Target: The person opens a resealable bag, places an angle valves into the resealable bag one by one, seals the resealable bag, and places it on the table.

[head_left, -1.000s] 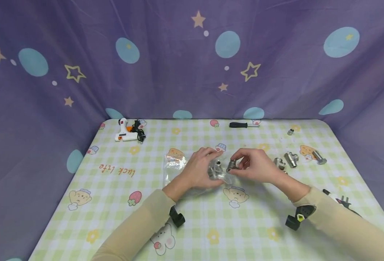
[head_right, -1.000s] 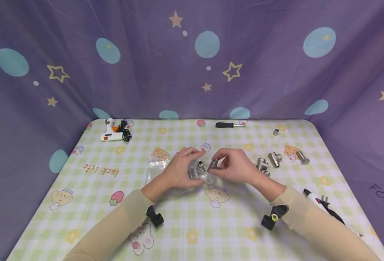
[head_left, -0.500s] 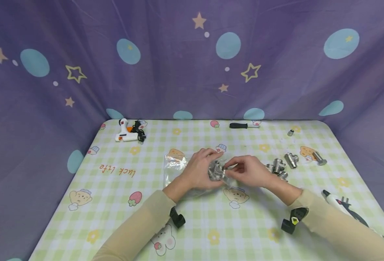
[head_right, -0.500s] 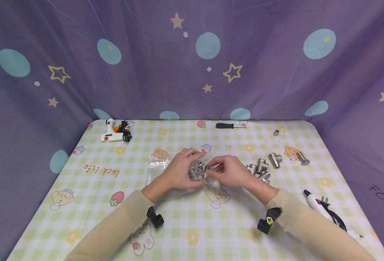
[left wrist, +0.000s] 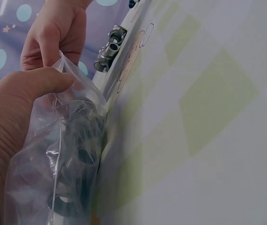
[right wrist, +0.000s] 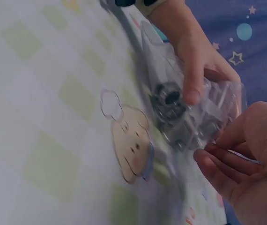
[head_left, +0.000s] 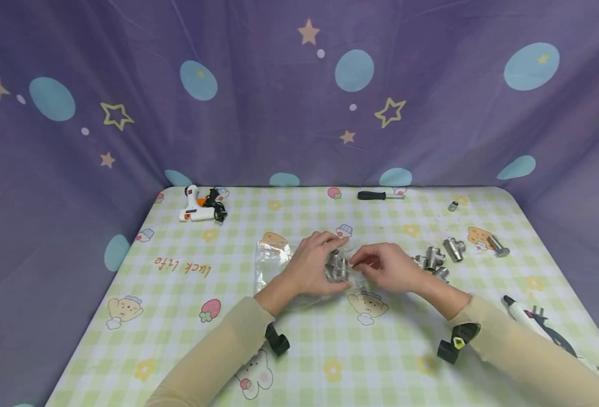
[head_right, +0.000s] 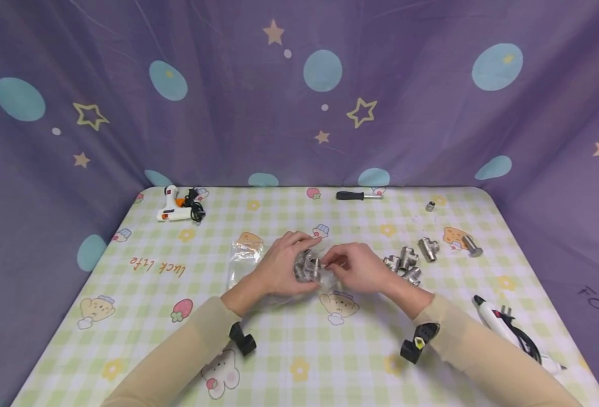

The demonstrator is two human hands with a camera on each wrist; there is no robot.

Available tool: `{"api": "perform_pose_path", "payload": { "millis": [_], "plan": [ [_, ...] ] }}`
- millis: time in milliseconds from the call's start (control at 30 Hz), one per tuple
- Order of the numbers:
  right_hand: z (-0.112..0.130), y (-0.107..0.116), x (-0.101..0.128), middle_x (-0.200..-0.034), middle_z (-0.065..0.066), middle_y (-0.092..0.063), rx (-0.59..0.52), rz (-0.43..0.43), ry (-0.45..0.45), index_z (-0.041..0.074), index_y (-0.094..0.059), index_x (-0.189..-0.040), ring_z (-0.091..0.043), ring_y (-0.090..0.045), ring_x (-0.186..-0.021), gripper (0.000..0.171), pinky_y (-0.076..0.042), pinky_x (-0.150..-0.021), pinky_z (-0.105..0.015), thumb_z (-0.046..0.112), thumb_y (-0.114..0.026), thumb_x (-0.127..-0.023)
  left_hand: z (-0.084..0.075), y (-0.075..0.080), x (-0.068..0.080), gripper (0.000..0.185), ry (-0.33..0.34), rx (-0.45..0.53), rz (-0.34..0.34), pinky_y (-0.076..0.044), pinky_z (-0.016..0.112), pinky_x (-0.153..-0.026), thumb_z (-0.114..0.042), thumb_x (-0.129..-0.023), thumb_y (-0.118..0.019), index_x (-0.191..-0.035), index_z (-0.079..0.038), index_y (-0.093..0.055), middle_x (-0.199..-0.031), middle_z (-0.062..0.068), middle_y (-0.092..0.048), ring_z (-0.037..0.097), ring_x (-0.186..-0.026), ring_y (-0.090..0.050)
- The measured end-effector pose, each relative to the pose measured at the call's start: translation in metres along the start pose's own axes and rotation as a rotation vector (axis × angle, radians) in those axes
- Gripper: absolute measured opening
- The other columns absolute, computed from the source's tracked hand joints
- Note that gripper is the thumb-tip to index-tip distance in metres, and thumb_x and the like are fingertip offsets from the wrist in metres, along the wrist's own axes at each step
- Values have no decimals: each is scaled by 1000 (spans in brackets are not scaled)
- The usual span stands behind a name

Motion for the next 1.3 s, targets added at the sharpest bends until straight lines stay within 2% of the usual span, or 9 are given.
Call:
{"api": "perform_pose_path", "payload": {
  "millis": [167,300,467,767,1000,1300],
  "plan": [
    [-3,20,1,-111,-8,-80,103,-79,9,9,-79,-112,-21,-78,-98,17,-64,-83,-30,4,-70,-99,-1,0,0,98,-3,0,-11,-51,48,-111,-59,-73,-89,-154,-15,-57,-143,4,-62,26,-129,-59],
    [-8,39,3,-110,-9,-81,152,-129,-11,8,-79,-111,-22,-78,-97,17,-65,-84,-35,3,-70,-97,-1,1,0,98,3,-10,-5,-51,47,-111,-60,-73,-88,-155,-15,-57,-143,4,-62,26,-129,-59],
    [-13,63,7,-111,-11,-80,221,-150,-38,10,-78,-112,-24,-77,-98,18,-65,-86,-39,4,-69,-97,-1,3,-1,98,11,-11,4,-50,48,-111,-59,-74,-88,-155,-15,-56,-142,3,-62,25,-128,-58],
    [-23,86,23,-110,-10,-79,309,-73,-88,8,-78,-116,-22,-76,-95,21,-64,-85,-43,9,-74,-96,-2,2,0,97,6,-8,6,-50,49,-112,-60,-74,-89,-154,-15,-57,-140,4,-63,26,-128,-59],
    [-37,89,35,-109,-12,-79,368,-32,-123,6,-78,-115,-24,-76,-93,24,-63,-76,-36,16,-81,-93,-2,2,0,95,5,-16,-5,-51,48,-111,-60,-74,-88,-153,-16,-58,-140,3,-63,25,-127,-59],
    [-54,85,48,-105,-4,-78,415,21,-171,9,-78,-115,-18,-72,-92,42,-59,-77,-38,35,-90,-84,-1,0,0,96,11,-14,3,-50,48,-112,-61,-74,-87,-154,-16,-58,-142,3,-63,25,-129,-59]
  ]
}}
Point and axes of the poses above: each hand's wrist, its own x-axis away from the middle knuckle, its own y-axis out of the back of the hand, z = x × y, the point moved 6 cm from there along -x, towards the middle knuckle
